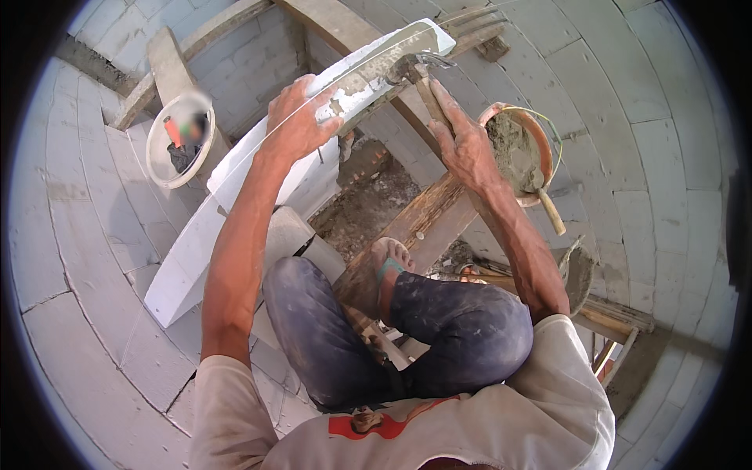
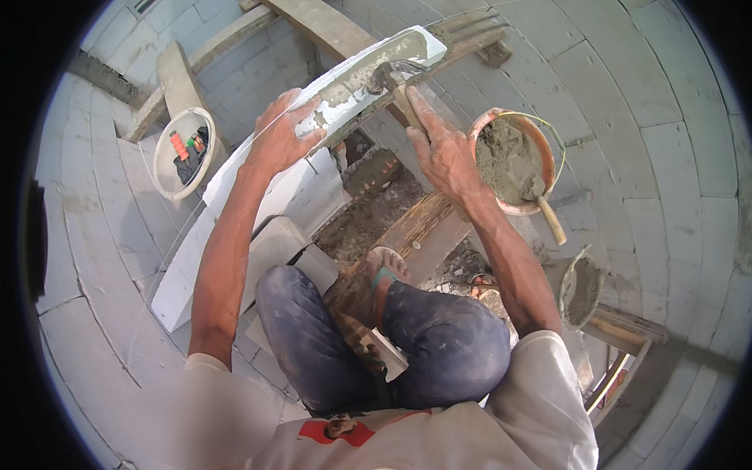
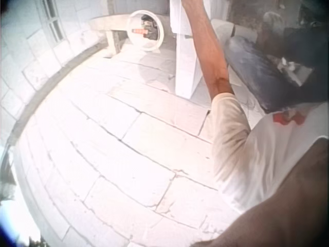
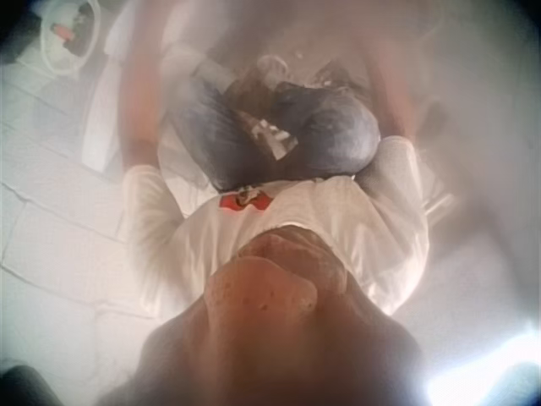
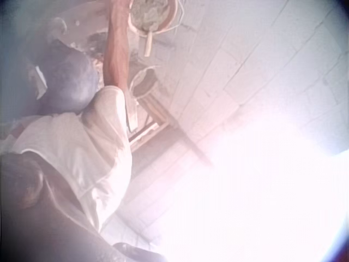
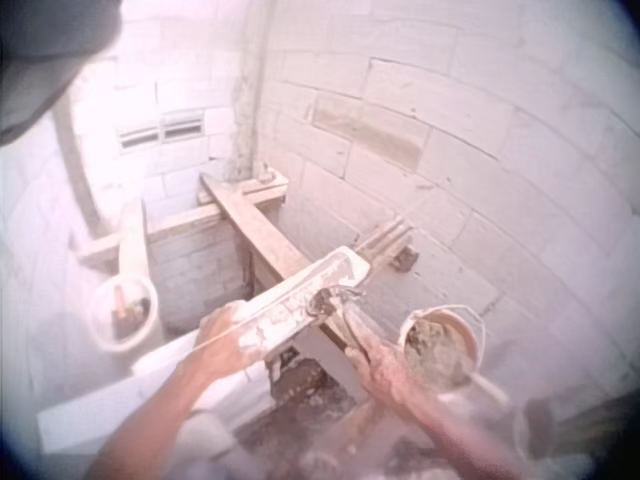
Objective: The person constructs a masonry wall by applying mortar to light blocks, positioning them on a course, and verifying the placement with a measuring tape and hammer.
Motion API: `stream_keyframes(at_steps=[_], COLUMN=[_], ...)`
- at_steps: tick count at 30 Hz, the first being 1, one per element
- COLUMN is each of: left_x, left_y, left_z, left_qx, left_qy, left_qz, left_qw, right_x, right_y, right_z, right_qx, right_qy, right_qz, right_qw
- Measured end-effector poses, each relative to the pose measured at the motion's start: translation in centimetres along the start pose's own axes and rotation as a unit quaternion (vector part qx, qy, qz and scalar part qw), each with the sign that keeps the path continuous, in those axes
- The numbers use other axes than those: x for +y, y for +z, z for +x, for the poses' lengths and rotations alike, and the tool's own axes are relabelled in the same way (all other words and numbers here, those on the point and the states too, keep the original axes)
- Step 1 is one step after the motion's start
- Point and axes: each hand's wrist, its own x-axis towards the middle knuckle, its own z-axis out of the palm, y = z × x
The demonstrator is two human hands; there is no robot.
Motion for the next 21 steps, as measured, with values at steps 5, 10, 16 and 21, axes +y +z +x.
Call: stream_keyframes(at_steps=[5,10,16,21], left_x=[0.5,0.2,0.2,0.0], left_y=[-0.6,-0.2,-0.1,0.2], left_z=[0.2,0.0,0.2,0.2], left_qx=[-0.001,0.014,-0.006,0.006], left_qy=[-0.003,0.002,-0.011,-0.007], left_qz=[-0.005,0.005,0.016,0.019], left_qw=[1.000,1.000,1.000,1.000], right_x=[1.3,0.1,1.0,0.8], right_y=[2.3,2.3,2.2,2.5], right_z=[5.1,5.7,6.1,5.6], right_qx=[-0.006,-0.001,-0.031,-0.016], right_qy=[-0.077,-0.069,-0.078,-0.094], right_qz=[-0.062,-0.044,-0.113,-0.120], right_qw=[0.995,0.997,0.990,0.988])
